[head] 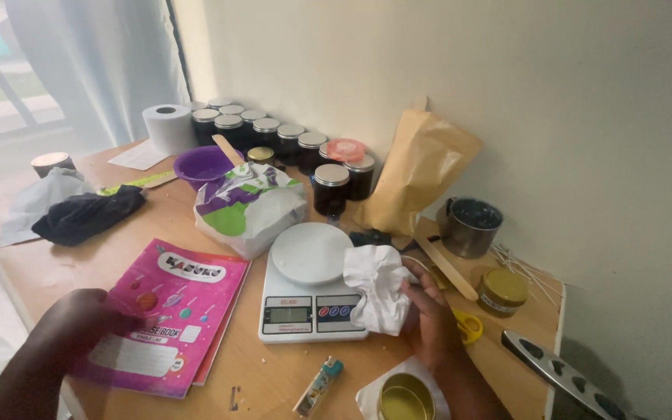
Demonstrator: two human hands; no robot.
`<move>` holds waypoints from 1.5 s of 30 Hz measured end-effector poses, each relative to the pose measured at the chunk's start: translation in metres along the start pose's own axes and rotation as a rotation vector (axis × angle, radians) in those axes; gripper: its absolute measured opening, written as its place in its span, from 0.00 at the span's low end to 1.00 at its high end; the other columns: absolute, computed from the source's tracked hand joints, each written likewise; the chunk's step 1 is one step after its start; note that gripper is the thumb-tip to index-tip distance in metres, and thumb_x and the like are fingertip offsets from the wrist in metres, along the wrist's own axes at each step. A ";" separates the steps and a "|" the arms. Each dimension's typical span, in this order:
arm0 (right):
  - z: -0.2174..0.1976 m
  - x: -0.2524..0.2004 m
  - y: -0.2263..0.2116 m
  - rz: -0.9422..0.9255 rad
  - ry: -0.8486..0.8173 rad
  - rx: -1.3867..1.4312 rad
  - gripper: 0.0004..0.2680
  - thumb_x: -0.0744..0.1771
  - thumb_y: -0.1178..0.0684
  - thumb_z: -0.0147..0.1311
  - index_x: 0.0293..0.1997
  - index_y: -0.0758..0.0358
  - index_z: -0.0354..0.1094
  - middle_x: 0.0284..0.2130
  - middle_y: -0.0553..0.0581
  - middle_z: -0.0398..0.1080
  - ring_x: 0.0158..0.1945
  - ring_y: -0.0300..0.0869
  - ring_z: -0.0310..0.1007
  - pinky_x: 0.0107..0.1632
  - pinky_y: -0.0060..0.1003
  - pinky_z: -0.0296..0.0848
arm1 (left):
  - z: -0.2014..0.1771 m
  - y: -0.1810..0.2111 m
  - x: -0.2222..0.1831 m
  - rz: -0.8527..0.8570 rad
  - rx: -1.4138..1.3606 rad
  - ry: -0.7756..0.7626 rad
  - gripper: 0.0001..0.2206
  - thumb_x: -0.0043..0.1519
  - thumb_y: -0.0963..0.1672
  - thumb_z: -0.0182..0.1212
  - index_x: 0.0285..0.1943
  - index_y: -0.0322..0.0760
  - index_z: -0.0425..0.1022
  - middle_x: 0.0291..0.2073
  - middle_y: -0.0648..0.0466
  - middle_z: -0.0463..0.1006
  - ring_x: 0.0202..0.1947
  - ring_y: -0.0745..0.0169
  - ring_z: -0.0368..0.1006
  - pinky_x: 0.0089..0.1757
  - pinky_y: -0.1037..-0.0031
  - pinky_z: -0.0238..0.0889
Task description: Preparing a small metal tin by cutting and applying tape, cleaning it with a cloth, weighing it on a digital scale, and recording data in a notebook.
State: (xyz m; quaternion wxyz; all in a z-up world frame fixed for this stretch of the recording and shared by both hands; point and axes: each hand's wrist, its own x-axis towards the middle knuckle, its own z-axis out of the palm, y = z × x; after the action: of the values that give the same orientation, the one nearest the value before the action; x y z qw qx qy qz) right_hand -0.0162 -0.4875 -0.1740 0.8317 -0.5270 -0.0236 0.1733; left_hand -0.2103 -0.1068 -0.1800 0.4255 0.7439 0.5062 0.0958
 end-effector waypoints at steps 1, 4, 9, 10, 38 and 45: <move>-0.003 0.003 0.003 -0.036 -0.025 -0.034 0.20 0.58 0.57 0.46 0.57 0.58 0.63 0.53 0.59 0.66 0.52 0.49 0.64 0.51 0.38 0.60 | 0.001 -0.001 0.000 0.045 0.118 0.060 0.18 0.36 0.45 0.79 0.27 0.25 0.80 0.22 0.40 0.78 0.22 0.50 0.67 0.26 0.69 0.52; -0.011 0.011 0.012 -0.074 -0.054 -0.054 0.20 0.57 0.59 0.48 0.55 0.59 0.65 0.51 0.58 0.67 0.51 0.47 0.64 0.51 0.35 0.59 | 0.004 0.007 -0.010 0.073 0.338 0.141 0.19 0.36 0.51 0.77 0.27 0.34 0.82 0.27 0.45 0.80 0.30 0.53 0.72 0.32 0.70 0.57; -0.006 0.004 0.006 -0.009 0.005 -0.075 0.21 0.57 0.59 0.48 0.56 0.59 0.66 0.47 0.60 0.69 0.48 0.48 0.64 0.49 0.36 0.60 | 0.002 0.025 -0.041 0.260 0.733 0.409 0.29 0.47 0.64 0.52 0.36 0.44 0.83 0.34 0.43 0.82 0.49 0.47 0.71 0.45 0.67 0.63; -0.006 0.005 0.007 -0.001 -0.009 -0.028 0.21 0.57 0.60 0.48 0.55 0.60 0.66 0.47 0.60 0.69 0.47 0.49 0.64 0.48 0.37 0.60 | 0.000 0.034 -0.052 0.188 0.542 0.346 0.25 0.45 0.60 0.59 0.35 0.40 0.83 0.35 0.40 0.81 0.44 0.43 0.73 0.41 0.64 0.63; 0.074 -0.032 -0.072 0.060 -0.114 -0.118 0.21 0.62 0.39 0.39 0.49 0.66 0.67 0.42 0.68 0.74 0.42 0.53 0.73 0.43 0.48 0.72 | 0.194 0.136 -0.121 0.043 -1.310 -0.665 0.25 0.49 0.47 0.60 0.56 0.42 0.63 0.43 0.44 0.76 0.35 0.49 0.72 0.34 0.60 0.68; 0.090 -0.017 -0.064 0.172 -0.063 -0.083 0.13 0.59 0.54 0.54 0.45 0.67 0.68 0.37 0.65 0.73 0.37 0.53 0.71 0.36 0.44 0.68 | 0.195 0.126 -0.113 0.056 -1.396 -0.683 0.20 0.58 0.54 0.46 0.54 0.47 0.52 0.41 0.44 0.73 0.38 0.49 0.71 0.39 0.61 0.67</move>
State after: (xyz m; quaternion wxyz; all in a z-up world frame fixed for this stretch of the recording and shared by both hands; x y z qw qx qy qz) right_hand -0.0348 -0.4393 -0.0752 0.7900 -0.5553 -0.0114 0.2596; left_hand -0.0666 -0.3212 -0.1768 0.9253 0.3046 0.1504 0.1685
